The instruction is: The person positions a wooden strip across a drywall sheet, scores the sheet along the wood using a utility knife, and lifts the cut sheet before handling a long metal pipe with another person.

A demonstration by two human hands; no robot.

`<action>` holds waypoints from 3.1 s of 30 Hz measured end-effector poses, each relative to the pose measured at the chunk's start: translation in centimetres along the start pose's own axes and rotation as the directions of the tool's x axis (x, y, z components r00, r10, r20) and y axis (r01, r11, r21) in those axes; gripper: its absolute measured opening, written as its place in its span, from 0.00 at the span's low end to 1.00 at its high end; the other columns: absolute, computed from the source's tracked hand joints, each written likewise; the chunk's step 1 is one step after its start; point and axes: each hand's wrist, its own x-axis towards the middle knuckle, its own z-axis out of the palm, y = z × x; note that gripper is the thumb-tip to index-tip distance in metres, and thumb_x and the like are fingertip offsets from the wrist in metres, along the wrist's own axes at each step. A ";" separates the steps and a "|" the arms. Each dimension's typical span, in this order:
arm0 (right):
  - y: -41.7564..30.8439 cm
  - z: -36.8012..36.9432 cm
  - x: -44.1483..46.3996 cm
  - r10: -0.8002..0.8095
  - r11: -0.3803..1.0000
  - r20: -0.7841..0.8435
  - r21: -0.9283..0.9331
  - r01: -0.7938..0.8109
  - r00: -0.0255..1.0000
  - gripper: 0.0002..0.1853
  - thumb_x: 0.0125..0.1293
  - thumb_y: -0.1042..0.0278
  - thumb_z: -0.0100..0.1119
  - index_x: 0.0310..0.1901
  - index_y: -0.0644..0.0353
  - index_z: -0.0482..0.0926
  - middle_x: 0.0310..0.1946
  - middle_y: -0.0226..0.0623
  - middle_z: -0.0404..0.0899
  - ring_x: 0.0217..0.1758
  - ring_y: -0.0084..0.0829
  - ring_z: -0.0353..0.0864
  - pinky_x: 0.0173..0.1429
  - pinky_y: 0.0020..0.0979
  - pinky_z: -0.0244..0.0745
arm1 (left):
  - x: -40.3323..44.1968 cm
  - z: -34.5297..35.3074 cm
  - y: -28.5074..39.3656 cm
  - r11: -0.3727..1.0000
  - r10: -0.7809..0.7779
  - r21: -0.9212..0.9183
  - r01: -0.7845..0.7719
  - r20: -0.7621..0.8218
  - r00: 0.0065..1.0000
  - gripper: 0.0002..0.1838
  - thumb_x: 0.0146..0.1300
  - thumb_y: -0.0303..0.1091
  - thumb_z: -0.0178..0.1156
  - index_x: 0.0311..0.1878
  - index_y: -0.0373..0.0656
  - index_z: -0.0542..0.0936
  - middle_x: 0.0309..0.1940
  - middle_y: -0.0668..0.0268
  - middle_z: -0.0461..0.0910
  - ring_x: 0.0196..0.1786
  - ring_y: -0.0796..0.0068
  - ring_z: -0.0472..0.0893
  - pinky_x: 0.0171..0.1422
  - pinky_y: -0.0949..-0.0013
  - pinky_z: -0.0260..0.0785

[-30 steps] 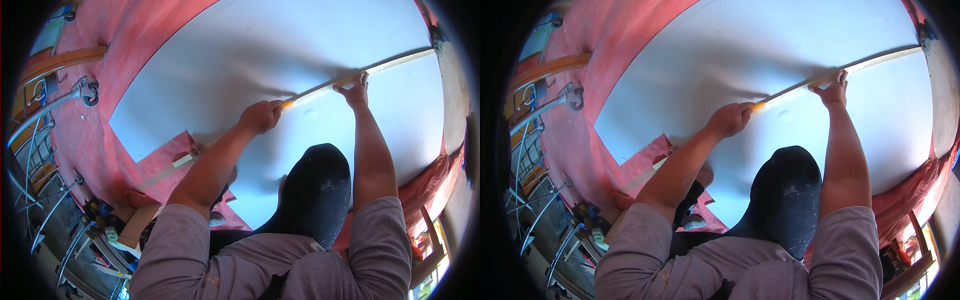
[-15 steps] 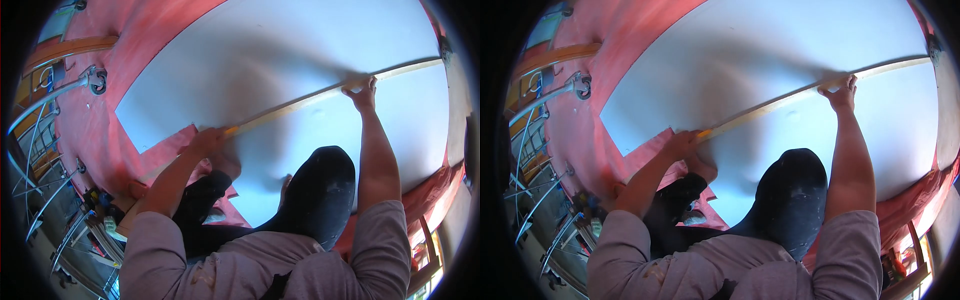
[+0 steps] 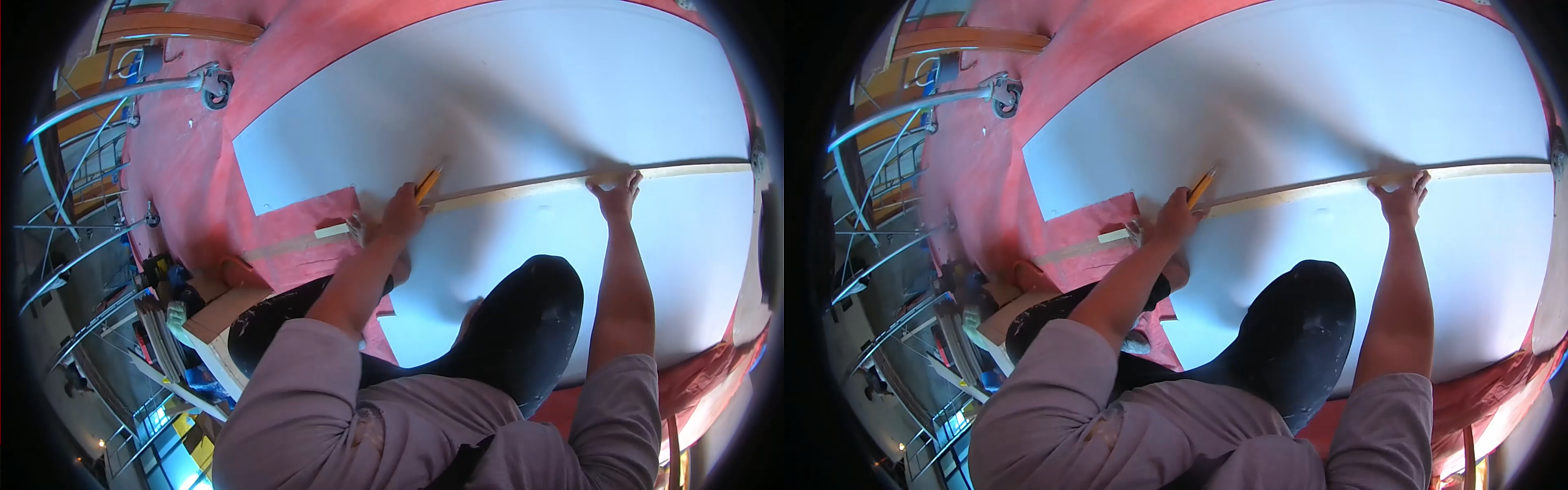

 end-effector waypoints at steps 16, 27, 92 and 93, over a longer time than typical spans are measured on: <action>-6.6 -1.8 0.6 0.251 0.932 0.191 -0.311 -0.184 0.949 0.41 0.60 0.40 0.75 0.70 0.53 0.75 0.73 0.41 0.69 0.76 0.45 0.70 0.73 0.66 0.69 | 0.2 0.1 0.7 0.990 -0.142 -0.007 0.141 -0.039 0.989 0.39 0.54 0.41 0.79 0.63 0.38 0.67 0.52 0.46 0.78 0.55 0.41 0.80 0.58 0.45 0.76; -24.2 6.8 -20.5 0.271 0.954 0.324 0.035 -0.298 0.906 0.77 0.47 0.50 0.87 0.82 0.64 0.30 0.86 0.47 0.24 0.89 0.43 0.33 0.85 0.60 0.44 | 0.2 0.9 -1.0 0.998 -0.068 -0.012 0.067 -0.024 0.997 0.37 0.55 0.41 0.78 0.62 0.40 0.68 0.51 0.49 0.77 0.52 0.43 0.82 0.55 0.46 0.78; -23.9 8.7 -19.9 0.282 0.958 0.264 -0.017 -0.288 0.922 0.78 0.47 0.45 0.86 0.82 0.63 0.31 0.86 0.47 0.25 0.89 0.42 0.33 0.82 0.47 0.61 | -3.9 -15.4 -18.6 0.978 0.188 -0.005 -0.209 0.457 0.869 0.22 0.77 0.46 0.50 0.66 0.46 0.79 0.53 0.50 0.85 0.54 0.44 0.83 0.63 0.50 0.75; -23.7 8.9 -19.9 0.271 0.961 0.263 -0.019 -0.276 0.926 0.78 0.47 0.45 0.86 0.82 0.63 0.31 0.86 0.48 0.25 0.89 0.42 0.33 0.82 0.46 0.61 | -4.3 -15.5 -17.9 0.967 0.249 -0.063 -0.247 0.441 0.862 0.23 0.77 0.46 0.50 0.66 0.44 0.79 0.53 0.48 0.85 0.55 0.44 0.83 0.64 0.51 0.74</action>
